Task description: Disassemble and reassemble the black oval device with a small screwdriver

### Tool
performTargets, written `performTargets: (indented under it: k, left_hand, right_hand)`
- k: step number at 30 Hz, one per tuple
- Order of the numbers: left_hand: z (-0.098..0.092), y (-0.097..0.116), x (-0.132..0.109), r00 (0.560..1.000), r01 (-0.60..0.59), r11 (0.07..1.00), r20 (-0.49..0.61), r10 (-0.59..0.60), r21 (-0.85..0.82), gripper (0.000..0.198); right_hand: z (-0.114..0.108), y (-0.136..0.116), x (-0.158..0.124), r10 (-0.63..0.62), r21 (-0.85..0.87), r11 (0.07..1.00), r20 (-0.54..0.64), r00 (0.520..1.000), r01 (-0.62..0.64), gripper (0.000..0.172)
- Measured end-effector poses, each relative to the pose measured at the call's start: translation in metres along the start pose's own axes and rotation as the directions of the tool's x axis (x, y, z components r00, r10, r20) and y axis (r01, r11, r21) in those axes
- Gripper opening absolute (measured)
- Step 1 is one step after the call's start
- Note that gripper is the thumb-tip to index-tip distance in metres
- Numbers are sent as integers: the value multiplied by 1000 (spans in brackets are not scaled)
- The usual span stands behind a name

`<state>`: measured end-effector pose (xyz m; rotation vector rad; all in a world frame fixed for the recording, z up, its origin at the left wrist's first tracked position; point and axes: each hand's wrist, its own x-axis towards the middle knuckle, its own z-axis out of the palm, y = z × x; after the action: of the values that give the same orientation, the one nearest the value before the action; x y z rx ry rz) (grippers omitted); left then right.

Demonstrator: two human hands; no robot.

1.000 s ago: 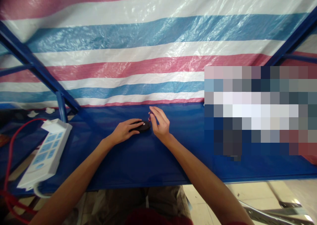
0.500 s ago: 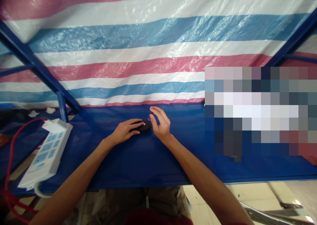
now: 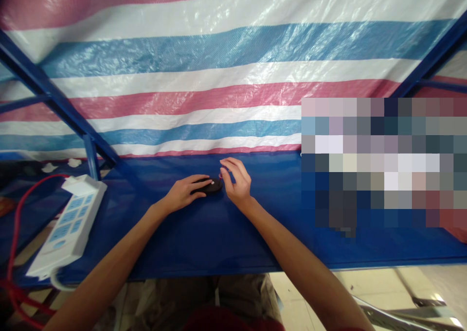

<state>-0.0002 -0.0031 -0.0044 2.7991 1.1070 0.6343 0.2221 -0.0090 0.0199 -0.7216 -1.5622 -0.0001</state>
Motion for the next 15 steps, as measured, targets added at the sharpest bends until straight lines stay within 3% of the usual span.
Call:
performTargets:
  k: [10,15]
  left_hand:
    - [0,0,0,1000,-9,1000,-8,9,0,41]
    - [0,0,0,1000,-8,1000,-2,8,-4,42]
  right_hand:
    - [0,0,0,4,-9,1000,29,1000,-3,26]
    - [1,1,0,0,-26,1000,-12,1000,0,24]
